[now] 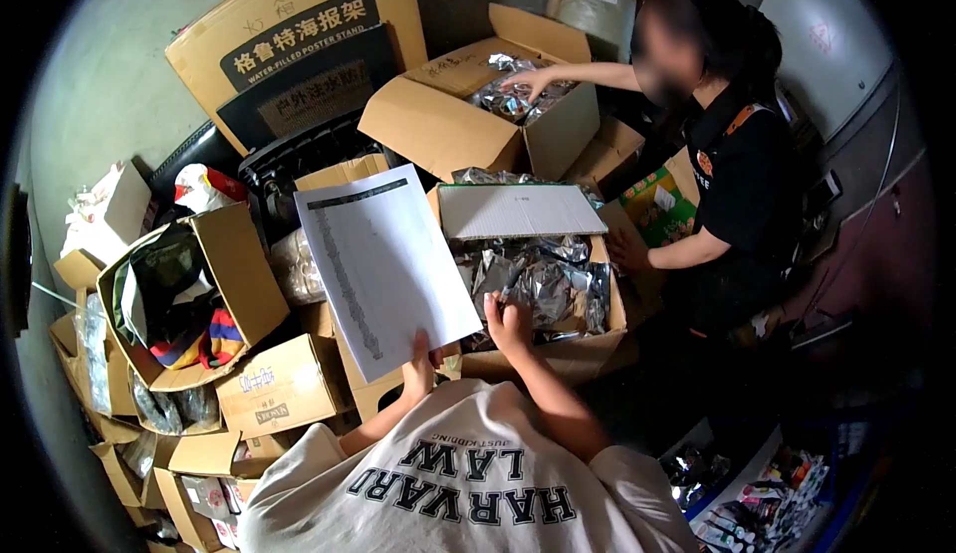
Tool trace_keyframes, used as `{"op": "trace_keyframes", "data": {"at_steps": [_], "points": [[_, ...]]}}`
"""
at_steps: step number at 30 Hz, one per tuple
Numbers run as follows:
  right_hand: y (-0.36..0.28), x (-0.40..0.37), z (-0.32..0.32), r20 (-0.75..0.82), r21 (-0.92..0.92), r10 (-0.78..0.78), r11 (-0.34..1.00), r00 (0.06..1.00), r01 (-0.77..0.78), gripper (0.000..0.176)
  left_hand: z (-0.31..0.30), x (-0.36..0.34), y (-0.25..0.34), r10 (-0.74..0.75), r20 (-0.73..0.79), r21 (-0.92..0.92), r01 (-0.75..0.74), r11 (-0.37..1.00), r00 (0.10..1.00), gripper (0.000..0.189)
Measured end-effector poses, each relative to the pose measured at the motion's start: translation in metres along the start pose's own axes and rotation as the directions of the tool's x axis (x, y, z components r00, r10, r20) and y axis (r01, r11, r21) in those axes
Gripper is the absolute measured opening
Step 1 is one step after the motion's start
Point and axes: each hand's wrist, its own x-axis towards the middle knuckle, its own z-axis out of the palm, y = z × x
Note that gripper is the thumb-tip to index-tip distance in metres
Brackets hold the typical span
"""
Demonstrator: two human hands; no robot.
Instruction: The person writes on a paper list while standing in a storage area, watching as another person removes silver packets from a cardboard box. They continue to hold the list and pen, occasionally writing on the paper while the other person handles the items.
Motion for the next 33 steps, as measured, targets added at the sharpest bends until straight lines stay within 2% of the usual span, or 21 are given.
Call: {"op": "trace_keyframes", "data": {"at_steps": [5,8,14,20,23,33], "points": [[0.009,-0.0019,0.0029,-0.004,0.038,0.006,0.999,1.0,-0.006,0.029,-0.002,-0.0002,0.0033,-0.022,0.049,0.015,0.021,1.0,0.999,0.034],[0.0084,-0.0013,0.0033,-0.005,0.049,0.004,0.999,1.0,-0.004,0.029,0.0021,-0.0002,0.003,0.004,-0.011,-0.004,-0.004,1.0,1.0,0.044],[0.009,-0.0016,0.0029,-0.004,0.042,-0.004,0.999,1.0,0.004,0.03,0.0037,-0.0012,0.0063,-0.002,-0.011,-0.034,0.001,0.999,1.0,0.046],[0.0076,-0.0011,0.0014,0.011,0.004,-0.001,1.0,1.0,0.001,0.031,0.0018,-0.0013,0.0046,0.005,0.001,-0.006,-0.005,1.0,1.0,0.045],[0.0057,-0.0011,0.0009,0.01,-0.002,0.006,1.0,1.0,-0.006,0.031,-0.0004,-0.0001,0.0004,0.002,0.021,-0.036,-0.001,0.999,1.0,0.035],[0.0063,-0.0014,0.0009,0.027,-0.006,0.036,0.999,0.999,-0.035,0.032,-0.0006,-0.0006,0.0033,-0.021,0.018,-0.02,0.022,1.0,1.0,0.039]]}}
